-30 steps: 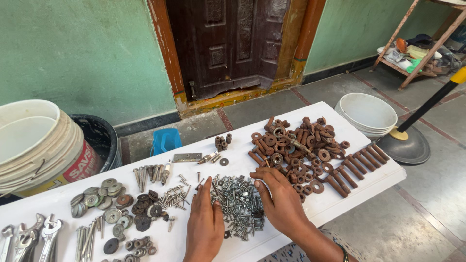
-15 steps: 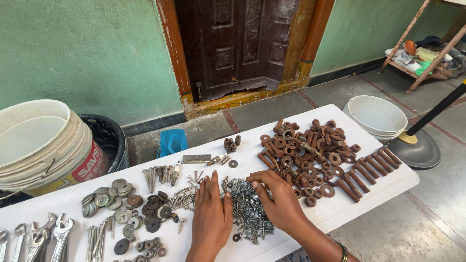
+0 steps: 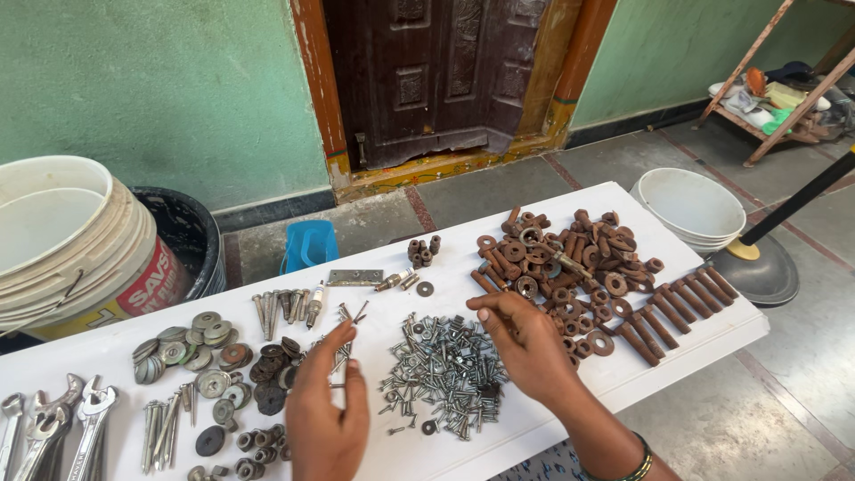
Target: The person sorts various metal hardware items by hand on a white table, picking up and moving screws, washers, and bolts between different piles.
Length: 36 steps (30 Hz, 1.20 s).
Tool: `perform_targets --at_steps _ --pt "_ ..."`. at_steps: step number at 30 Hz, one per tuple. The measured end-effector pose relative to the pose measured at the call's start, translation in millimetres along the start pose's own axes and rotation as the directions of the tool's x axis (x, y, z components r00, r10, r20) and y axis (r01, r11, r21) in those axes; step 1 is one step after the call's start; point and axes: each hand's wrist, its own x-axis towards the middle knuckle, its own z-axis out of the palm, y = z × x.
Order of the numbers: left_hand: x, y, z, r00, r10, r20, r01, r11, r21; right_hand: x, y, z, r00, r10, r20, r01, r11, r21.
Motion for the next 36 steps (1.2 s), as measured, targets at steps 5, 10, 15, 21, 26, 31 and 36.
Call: perform_targets --at_steps 5,10,15,21,26,31,36 --pt "-3 -14 -14 0.975 -0.153 -0.161 0.113 0.966 -0.234 5 2 0 0.996 -0.086 -0.016 0.087 0.993 0.083" --pt "-3 -24 -18 0.974 -0.193 -0.12 0.163 0.96 -0.228 9 2 9 0.993 -0.115 -0.001 0.115 0.985 0.128" --pt "-2 -11 -14 0.953 -0.288 0.096 0.283 0.957 0.063 12 2 13 0.995 -0.095 0.003 0.094 0.988 0.119" --pt "4 9 -19 0.873 -0.427 0.237 0.354 0.888 0.295 14 5 13 0.979 -0.206 0.007 0.204 0.973 0.11" --pt "-3 5 -7 0.936 -0.255 0.241 0.169 0.93 0.325 7 -3 19 0.97 -0.227 0.089 0.233 0.97 -0.072" --pt "-3 8 -3 0.959 -0.206 0.196 0.135 0.937 0.321 -15 -17 36 0.882 -0.41 0.233 0.451 0.877 -0.165" --pt "-1 9 -3 0.966 -0.19 0.174 0.138 0.952 0.274 -31 -23 50 0.877 -0.407 0.253 0.465 0.853 -0.237"
